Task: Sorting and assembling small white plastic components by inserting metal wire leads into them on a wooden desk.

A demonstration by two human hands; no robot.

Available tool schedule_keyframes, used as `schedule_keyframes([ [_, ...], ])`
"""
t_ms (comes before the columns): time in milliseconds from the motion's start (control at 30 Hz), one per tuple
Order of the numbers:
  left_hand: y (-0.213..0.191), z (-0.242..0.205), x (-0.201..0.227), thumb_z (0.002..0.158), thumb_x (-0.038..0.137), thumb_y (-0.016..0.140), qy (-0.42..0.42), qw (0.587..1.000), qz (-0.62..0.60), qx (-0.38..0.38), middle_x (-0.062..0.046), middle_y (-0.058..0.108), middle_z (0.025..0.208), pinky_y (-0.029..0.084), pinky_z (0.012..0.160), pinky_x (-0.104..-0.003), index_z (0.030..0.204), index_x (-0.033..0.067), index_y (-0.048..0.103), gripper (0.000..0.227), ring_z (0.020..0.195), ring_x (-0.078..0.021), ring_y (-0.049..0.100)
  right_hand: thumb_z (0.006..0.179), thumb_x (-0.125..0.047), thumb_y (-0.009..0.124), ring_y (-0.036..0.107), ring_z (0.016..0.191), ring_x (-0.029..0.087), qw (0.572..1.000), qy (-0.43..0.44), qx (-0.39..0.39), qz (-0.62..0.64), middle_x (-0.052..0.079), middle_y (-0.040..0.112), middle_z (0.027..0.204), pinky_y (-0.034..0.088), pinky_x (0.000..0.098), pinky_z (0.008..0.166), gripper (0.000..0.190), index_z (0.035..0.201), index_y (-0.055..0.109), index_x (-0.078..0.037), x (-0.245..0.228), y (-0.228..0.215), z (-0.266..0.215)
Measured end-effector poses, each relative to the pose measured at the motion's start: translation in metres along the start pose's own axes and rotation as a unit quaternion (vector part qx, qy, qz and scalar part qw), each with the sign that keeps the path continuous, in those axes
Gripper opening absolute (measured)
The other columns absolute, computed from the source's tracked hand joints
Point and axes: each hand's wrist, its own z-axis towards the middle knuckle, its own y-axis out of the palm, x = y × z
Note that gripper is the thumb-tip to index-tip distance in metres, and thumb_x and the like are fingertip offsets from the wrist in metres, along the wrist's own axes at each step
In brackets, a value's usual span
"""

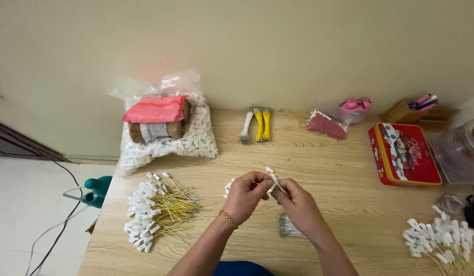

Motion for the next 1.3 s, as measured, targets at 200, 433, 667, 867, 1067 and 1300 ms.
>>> schedule_keyframes([
  [200, 0.004, 0.002, -0.016, 0.098, 0.017, 0.07, -0.034, 0.998, -0.06, -0.013, -0.002, 0.071, 0.085, 0.059, 0.067, -0.026, 0.103, 0.0002, 0.073, 0.017, 0.072, -0.0093, 0.066, 0.095, -0.021, 0.067, 0.056, 0.069, 0.006, 0.994, -0.041, 0.047, 0.089, -0.004, 0.064, 0.075, 0.048, 0.0241, 0.062, 0.018, 0.103, 0.074, -0.006, 0.011, -0.002, 0.003],
  [433, -0.001, 0.002, -0.025, 0.097, 0.011, 0.069, -0.119, 0.956, -0.263, -0.045, -0.004, 0.073, 0.09, 0.061, 0.081, -0.031, 0.113, -0.0022, 0.072, 0.021, 0.08, -0.0133, 0.068, 0.096, -0.021, 0.069, 0.046, 0.065, 0.004, 0.988, -0.04, 0.046, 0.14, -0.007, 0.056, 0.072, 0.039, 0.0223, 0.057, 0.019, 0.104, 0.077, -0.006, 0.011, -0.005, 0.002],
  [667, -0.009, 0.008, -0.047, 0.097, 0.013, 0.07, -0.113, 0.93, -0.351, -0.016, -0.004, 0.071, 0.091, 0.062, 0.082, -0.036, 0.103, 0.0023, 0.068, 0.012, 0.079, -0.0157, 0.067, 0.094, -0.024, 0.07, 0.048, 0.057, 0.006, 0.999, -0.007, 0.034, 0.038, -0.002, 0.061, 0.067, 0.04, 0.0254, 0.052, 0.021, 0.106, 0.079, -0.009, -0.011, -0.014, -0.01],
  [867, -0.013, 0.007, -0.05, 0.1, 0.015, 0.067, -0.112, 0.921, -0.368, -0.063, -0.006, 0.07, 0.091, 0.062, 0.086, -0.037, 0.107, -0.0004, 0.07, 0.017, 0.082, -0.0161, 0.068, 0.086, -0.024, 0.074, 0.062, 0.058, 0.01, 0.993, -0.049, 0.08, -0.076, 0.0, 0.071, 0.077, 0.049, 0.028, 0.054, 0.023, 0.105, 0.078, -0.012, -0.031, -0.016, -0.018],
  [1067, -0.018, -0.004, -0.028, 0.1, 0.008, 0.061, -0.122, 0.898, -0.407, -0.114, -0.008, 0.072, 0.103, 0.06, 0.1, -0.04, 0.124, -0.0011, 0.068, 0.026, 0.093, -0.0166, 0.07, 0.084, -0.027, 0.075, 0.067, 0.06, 0.012, 0.975, -0.107, 0.111, -0.16, 0.001, 0.075, 0.084, 0.052, 0.0297, 0.056, 0.024, 0.104, 0.077, -0.013, -0.029, -0.02, -0.021],
  [1300, -0.017, -0.005, -0.018, 0.099, 0.006, 0.062, -0.131, 0.906, -0.393, -0.091, -0.009, 0.072, 0.104, 0.062, 0.096, -0.041, 0.119, 0.0002, 0.067, 0.022, 0.092, -0.0175, 0.07, 0.085, -0.028, 0.074, 0.068, 0.061, 0.013, 0.975, -0.059, 0.08, -0.198, -0.004, 0.077, 0.086, 0.054, 0.0309, 0.057, 0.025, 0.108, 0.08, -0.019, -0.049, -0.023, -0.027],
])
